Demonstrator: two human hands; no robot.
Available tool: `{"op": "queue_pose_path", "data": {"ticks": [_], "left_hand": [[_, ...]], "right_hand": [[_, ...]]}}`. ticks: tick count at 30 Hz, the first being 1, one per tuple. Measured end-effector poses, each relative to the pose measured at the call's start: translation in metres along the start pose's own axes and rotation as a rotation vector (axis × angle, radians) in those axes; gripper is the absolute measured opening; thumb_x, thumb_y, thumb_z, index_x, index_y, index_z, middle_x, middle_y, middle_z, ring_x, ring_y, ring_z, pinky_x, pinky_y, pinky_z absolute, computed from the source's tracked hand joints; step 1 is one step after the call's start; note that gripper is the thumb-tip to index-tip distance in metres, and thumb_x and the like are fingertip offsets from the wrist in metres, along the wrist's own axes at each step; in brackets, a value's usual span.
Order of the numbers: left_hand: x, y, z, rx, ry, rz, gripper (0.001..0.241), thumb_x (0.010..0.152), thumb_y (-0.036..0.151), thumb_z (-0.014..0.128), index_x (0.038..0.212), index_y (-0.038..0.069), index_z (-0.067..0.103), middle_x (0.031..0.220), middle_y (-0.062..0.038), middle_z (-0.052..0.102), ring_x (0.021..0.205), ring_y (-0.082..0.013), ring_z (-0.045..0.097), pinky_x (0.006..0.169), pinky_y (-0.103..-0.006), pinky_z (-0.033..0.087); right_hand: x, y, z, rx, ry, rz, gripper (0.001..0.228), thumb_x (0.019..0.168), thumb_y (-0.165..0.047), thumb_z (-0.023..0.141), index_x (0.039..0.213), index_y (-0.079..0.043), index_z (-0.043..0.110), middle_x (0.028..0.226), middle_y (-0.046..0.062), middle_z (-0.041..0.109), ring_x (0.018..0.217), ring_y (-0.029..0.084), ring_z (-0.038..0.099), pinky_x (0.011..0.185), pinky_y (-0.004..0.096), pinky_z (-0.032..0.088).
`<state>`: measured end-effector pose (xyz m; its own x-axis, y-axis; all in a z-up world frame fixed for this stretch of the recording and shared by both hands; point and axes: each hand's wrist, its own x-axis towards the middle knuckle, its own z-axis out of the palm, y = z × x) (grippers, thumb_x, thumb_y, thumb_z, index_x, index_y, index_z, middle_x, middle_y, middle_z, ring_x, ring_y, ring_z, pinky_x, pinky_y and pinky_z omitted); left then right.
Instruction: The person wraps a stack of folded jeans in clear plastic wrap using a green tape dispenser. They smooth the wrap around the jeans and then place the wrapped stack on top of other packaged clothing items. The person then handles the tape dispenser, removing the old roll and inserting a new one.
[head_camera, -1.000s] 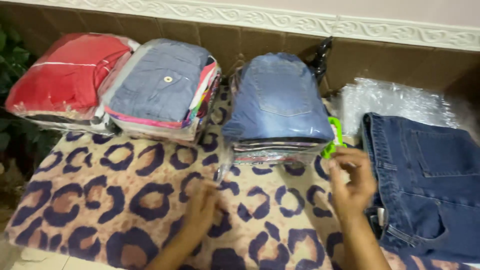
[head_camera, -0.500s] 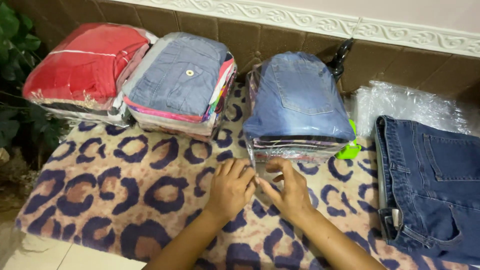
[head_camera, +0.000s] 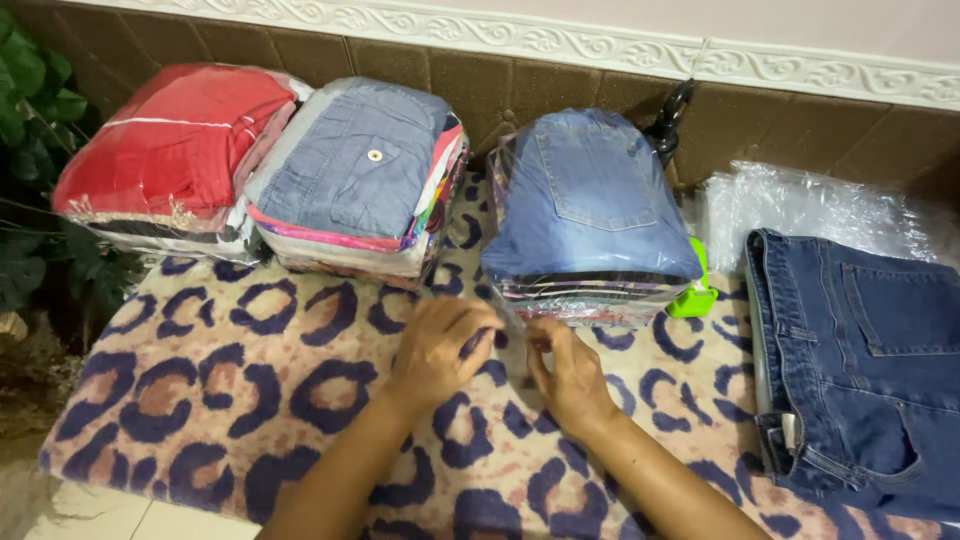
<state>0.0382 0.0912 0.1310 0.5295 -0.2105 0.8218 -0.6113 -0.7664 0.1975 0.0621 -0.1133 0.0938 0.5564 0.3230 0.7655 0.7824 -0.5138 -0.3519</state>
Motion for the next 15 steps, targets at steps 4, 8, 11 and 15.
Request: {"op": "queue_pose_path", "data": {"ticks": [4,8,11,15], "left_hand": [[0.041,-0.012,-0.007,0.218,-0.036,0.256,0.018,0.099,0.029,0.063,0.116,0.026,0.068,0.101,-0.002,0.06,0.086,-0.0234,0.059,0.079,-0.0371,0.047],[0.073,-0.024,-0.007,0.419,-0.115,0.382,0.022,0.08,0.039,0.077,0.081,0.023,0.062,0.091,0.001,0.05,0.083,-0.0224,0.052,0.073,-0.0365,0.042],[0.08,-0.024,-0.006,0.328,-0.169,0.358,0.031,0.074,0.04,0.083,0.071,0.019,0.06,0.088,0.002,0.05,0.086,-0.0221,0.054,0.075,-0.0367,0.043],[0.031,-0.039,0.039,0.37,0.172,0.403,0.016,0.094,0.022,0.074,0.09,0.018,0.059,0.096,-0.004,0.057,0.09,-0.0256,0.058,0.078,-0.0398,0.048]], "right_hand": [[-0.004,0.005,-0.004,0.065,0.029,0.042,0.03,0.083,0.004,0.073,0.109,-0.004,0.062,0.081,0.01,0.076,0.066,0.028,0.074,0.057,0.037,0.06],[-0.006,0.016,-0.008,-0.001,0.081,0.086,0.027,0.084,-0.001,0.075,0.106,-0.006,0.061,0.079,0.007,0.077,0.062,0.026,0.073,0.057,0.036,0.058],[-0.007,0.026,-0.01,-0.028,0.121,0.112,0.028,0.084,-0.003,0.077,0.106,-0.008,0.059,0.08,0.005,0.078,0.06,0.025,0.072,0.057,0.035,0.057],[-0.013,0.044,-0.007,0.012,0.153,0.122,0.028,0.087,-0.002,0.076,0.106,-0.007,0.056,0.081,0.007,0.078,0.064,0.028,0.074,0.057,0.035,0.057]]}}
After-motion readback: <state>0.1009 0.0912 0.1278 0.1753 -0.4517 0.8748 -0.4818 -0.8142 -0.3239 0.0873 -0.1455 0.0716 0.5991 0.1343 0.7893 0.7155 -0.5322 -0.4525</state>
